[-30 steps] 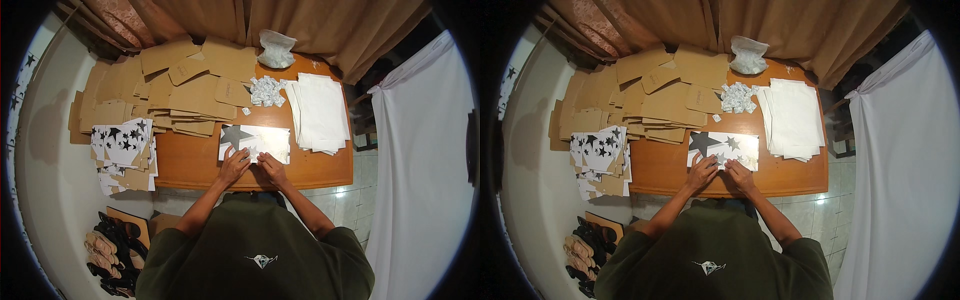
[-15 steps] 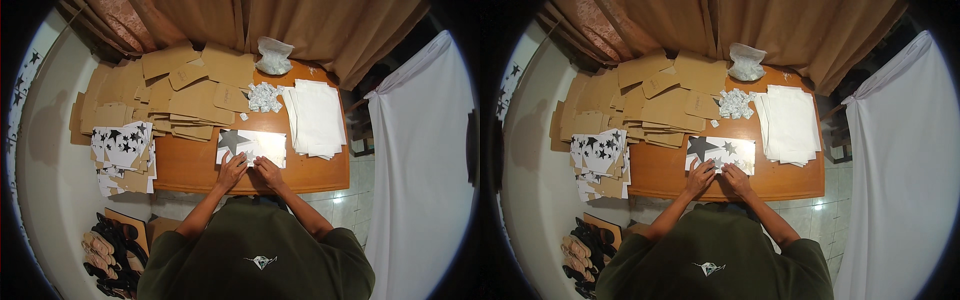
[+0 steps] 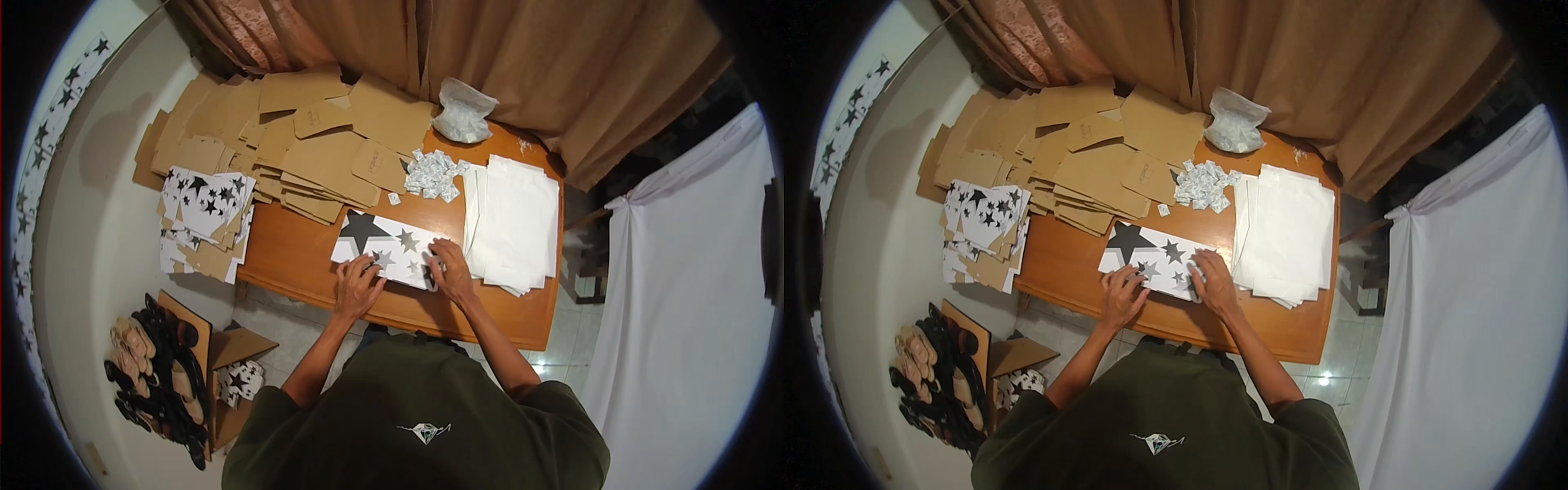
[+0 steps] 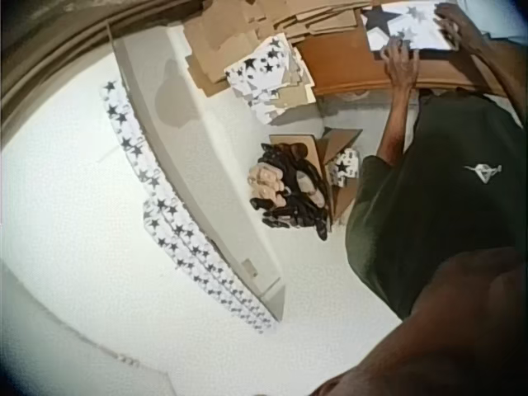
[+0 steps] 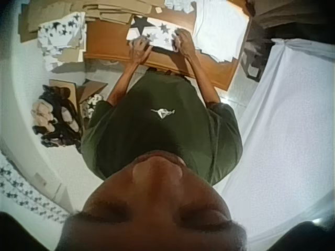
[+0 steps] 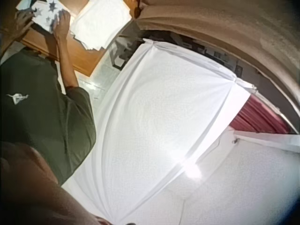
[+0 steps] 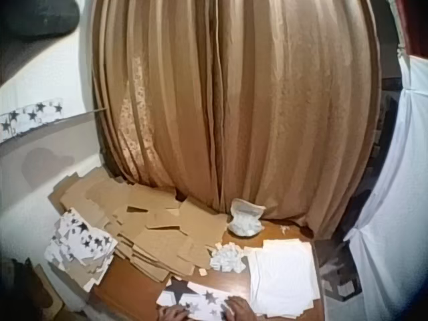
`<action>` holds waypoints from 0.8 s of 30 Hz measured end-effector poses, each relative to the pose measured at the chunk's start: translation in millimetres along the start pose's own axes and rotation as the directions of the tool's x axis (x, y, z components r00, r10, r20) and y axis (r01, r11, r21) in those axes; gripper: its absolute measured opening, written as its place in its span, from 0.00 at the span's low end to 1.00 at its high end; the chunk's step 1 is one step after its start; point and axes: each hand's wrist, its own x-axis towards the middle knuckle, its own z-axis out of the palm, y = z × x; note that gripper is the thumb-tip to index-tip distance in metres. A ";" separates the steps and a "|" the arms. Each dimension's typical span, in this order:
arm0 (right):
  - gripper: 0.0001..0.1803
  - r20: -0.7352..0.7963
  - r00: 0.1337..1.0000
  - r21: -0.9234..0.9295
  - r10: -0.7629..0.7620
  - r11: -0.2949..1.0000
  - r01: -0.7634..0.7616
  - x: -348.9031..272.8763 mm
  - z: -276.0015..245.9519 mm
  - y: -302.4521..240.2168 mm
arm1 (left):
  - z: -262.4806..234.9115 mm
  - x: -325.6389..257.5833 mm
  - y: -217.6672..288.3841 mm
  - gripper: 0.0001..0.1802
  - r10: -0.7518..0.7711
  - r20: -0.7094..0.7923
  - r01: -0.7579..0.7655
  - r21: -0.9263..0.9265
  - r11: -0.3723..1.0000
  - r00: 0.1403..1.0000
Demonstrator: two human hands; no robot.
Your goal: Assembling and stacking patterned shoe boxes from flat cardboard components.
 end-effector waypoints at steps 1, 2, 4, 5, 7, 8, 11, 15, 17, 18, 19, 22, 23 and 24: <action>0.17 -0.040 0.998 0.023 0.054 0.998 -0.054 -0.4 -7.9 11.8 | 1.1 -0.6 16.7 0.12 -0.025 -0.090 0.026 0.011 1.000 0.996; 0.18 -0.075 0.991 0.053 0.107 0.993 -0.103 0.3 -12.4 24.0 | 6.5 -7.9 27.9 0.12 -0.039 -0.104 0.042 0.025 0.999 0.994; 0.21 -0.021 0.990 0.080 0.138 0.987 -0.136 -0.9 -21.4 44.9 | 20.4 -28.3 51.5 0.11 -0.410 -0.035 0.405 -0.097 0.909 0.911; 0.24 0.032 0.967 0.102 0.251 0.962 -0.253 -0.9 -22.9 53.0 | 29.1 -36.9 62.5 0.12 -0.488 -0.018 0.487 -0.058 0.872 0.873; 0.33 0.144 0.913 0.124 0.382 0.908 -0.400 0.7 -26.2 76.3 | 51.2 -39.3 87.4 0.15 -0.630 0.092 0.632 -0.235 0.738 0.771; 0.33 0.172 0.916 0.132 0.362 0.913 -0.386 2.8 -24.3 79.3 | 55.3 -44.9 99.7 0.17 -0.716 0.235 0.740 -0.383 0.553 0.657; 0.34 0.238 0.932 0.267 0.275 0.904 -0.335 6.9 -11.9 89.3 | 101.2 -71.1 106.7 0.34 -0.696 0.263 0.733 -0.397 0.553 0.668; 0.36 0.361 0.905 0.396 0.225 0.842 -0.367 -0.7 -2.9 100.1 | 129.4 -76.6 124.0 0.49 -0.656 0.127 0.626 -0.477 0.617 0.744; 0.36 0.317 0.938 0.389 0.144 0.882 -0.267 -8.5 -6.0 97.6 | 130.5 -75.3 129.9 0.49 -0.713 0.119 0.659 -0.511 0.552 0.691; 0.37 0.292 0.951 0.371 0.098 0.905 -0.207 -11.4 -8.9 103.4 | 128.3 -72.0 135.4 0.49 -0.722 0.087 0.651 -0.516 0.556 0.686; 0.40 0.291 0.956 0.374 0.034 0.916 -0.146 -12.1 -13.0 96.5 | 119.4 -71.2 144.1 0.49 -0.746 0.056 0.654 -0.527 0.542 0.664; 0.45 0.356 0.920 0.371 -0.166 0.928 0.024 -11.0 -25.3 71.7 | 85.0 -72.9 163.7 0.49 -0.792 -0.040 0.628 -0.586 0.512 0.609; 0.46 0.401 0.895 0.380 -0.197 0.924 0.033 -10.0 -29.2 56.1 | 78.0 -82.2 161.8 0.48 -0.771 -0.134 0.616 -0.523 0.589 0.623; 0.46 0.440 0.870 0.385 -0.224 0.922 0.043 -8.6 -31.3 43.6 | 69.6 -86.7 158.9 0.48 -0.737 -0.222 0.602 -0.451 0.658 0.639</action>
